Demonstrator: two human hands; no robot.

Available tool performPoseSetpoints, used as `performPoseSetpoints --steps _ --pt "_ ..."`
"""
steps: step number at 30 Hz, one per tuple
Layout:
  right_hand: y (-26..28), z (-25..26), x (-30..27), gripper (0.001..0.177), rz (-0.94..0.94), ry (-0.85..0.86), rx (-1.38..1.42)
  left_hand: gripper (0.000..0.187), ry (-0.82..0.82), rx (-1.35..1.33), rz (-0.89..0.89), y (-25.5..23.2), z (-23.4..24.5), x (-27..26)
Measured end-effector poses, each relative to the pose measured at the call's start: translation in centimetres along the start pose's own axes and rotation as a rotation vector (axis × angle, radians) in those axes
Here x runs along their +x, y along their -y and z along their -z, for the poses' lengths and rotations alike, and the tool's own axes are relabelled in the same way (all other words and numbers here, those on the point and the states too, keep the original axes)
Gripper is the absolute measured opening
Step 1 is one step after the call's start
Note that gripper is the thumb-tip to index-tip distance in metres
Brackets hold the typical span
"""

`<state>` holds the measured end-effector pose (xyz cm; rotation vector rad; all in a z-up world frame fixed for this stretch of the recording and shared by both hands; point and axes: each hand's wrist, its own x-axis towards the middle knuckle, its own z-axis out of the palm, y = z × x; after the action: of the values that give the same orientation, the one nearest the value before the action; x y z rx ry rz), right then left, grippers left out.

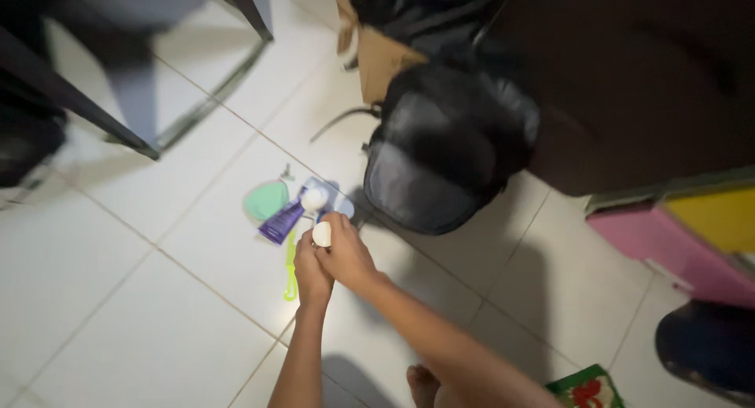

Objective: The person gathers daily essentials from a desk and a storage unit, including toiletries, a small pouch, a portable fan, and a plastic bag. They place these items on the floor next to an open backpack but do not put them inside during the clip.

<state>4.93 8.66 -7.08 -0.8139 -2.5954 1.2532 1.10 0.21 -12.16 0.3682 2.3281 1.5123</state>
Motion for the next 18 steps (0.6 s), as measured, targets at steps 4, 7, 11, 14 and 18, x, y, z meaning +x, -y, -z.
performPoseSetpoints --steps 4,7,11,14,18 --pt "-5.2 -3.0 1.9 0.045 0.098 0.065 -0.124 0.042 0.001 0.055 -0.029 6.3 -4.4 0.9" --pt "-6.2 -3.9 2.2 0.038 0.194 0.116 -0.252 0.041 -0.058 -0.171 0.041 8.2 -5.7 0.6" --pt "-5.1 -2.9 1.8 0.037 0.278 0.147 -0.338 0.039 -0.051 -0.206 -0.125 7.5 -5.6 0.4" --pt "-4.6 -2.1 1.0 0.041 0.322 0.075 -0.332 0.032 -0.074 -0.081 -0.254 7.2 -4.7 0.5" --pt "-4.9 0.2 0.1 0.048 0.269 0.159 -0.286 0.028 -0.059 -0.054 -0.252 6.2 -3.7 -0.5"
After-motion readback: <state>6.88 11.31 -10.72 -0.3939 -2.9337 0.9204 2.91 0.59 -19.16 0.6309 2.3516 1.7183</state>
